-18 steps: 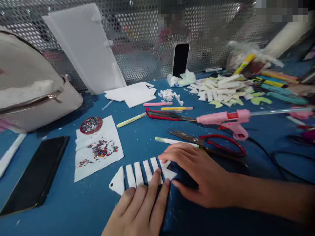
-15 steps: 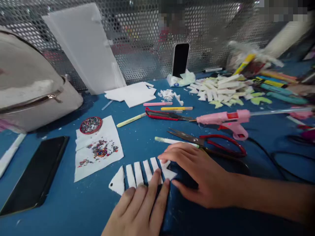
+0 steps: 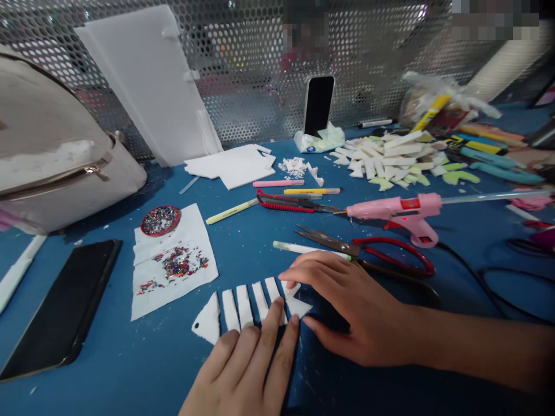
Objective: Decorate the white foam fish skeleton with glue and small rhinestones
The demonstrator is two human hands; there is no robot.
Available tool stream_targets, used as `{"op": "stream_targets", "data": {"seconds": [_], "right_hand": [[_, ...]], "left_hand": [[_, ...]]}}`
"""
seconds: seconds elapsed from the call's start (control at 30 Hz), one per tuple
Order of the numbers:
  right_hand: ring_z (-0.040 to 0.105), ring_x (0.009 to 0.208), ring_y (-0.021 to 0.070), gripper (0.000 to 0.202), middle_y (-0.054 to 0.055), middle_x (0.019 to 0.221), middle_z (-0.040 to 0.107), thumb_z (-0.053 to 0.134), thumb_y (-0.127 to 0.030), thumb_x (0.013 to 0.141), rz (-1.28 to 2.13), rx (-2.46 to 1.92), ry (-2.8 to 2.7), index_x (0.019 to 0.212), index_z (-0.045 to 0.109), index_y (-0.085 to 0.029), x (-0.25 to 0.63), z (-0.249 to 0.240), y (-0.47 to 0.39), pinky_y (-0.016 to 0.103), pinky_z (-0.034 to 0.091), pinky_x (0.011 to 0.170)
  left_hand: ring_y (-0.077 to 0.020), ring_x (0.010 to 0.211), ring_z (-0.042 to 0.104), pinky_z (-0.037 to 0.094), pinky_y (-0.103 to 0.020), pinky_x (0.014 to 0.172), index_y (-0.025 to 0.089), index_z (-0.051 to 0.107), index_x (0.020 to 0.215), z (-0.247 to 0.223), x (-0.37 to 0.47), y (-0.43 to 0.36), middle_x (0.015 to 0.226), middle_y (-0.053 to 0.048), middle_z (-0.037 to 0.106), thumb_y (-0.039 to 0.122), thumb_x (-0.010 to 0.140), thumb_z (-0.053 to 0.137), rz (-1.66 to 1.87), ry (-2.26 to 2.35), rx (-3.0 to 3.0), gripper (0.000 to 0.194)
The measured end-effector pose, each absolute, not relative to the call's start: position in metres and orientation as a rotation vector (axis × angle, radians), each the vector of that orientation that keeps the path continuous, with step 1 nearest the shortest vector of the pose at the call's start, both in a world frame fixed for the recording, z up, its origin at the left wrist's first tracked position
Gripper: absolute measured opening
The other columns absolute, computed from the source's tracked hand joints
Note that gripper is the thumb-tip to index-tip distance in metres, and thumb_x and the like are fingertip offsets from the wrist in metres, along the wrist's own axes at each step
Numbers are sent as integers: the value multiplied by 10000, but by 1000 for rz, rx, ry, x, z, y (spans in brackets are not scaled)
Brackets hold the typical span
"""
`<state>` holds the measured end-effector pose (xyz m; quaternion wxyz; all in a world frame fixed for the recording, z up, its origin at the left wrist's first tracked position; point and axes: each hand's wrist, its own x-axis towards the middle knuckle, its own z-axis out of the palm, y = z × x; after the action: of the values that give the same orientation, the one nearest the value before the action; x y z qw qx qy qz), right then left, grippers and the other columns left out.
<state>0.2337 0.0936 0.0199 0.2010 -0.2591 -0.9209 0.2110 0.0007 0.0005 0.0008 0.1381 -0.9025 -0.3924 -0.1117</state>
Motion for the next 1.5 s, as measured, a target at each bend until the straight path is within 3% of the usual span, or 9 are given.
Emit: {"op": "stream_targets", "data": {"seconds": [0.47,0.97,1.5], "right_hand": [[514,1190,231,440,90,1225,610,556,-182,869,580,-721,-2563,1300,469,-176,234,20,93,368,380,1048],[517,1182,241,453,93,1219,612,556,-189,868,593,-727,-2562,1311,463,-184,234,19,94,396,393,1041],[518,1191,247,443,101,1231,613,554,-190,868,589,-724,-2561,1302,467,-180,234,20,94,396,387,1052]], "left_hand": [[-214,1016,536,351,-336,895,189,569,1402,-2,3,0,1403,-88,614,501,1060,267,-381,-1200,-2585,553],[-218,1015,532,351,-338,909,164,509,1455,-1,0,-1,1435,-117,580,469,1067,280,-305,-1138,-2605,544],[-212,998,537,350,-335,886,161,563,1404,1,0,1,1413,-118,600,486,1059,304,-334,-1129,-2598,540]]}}
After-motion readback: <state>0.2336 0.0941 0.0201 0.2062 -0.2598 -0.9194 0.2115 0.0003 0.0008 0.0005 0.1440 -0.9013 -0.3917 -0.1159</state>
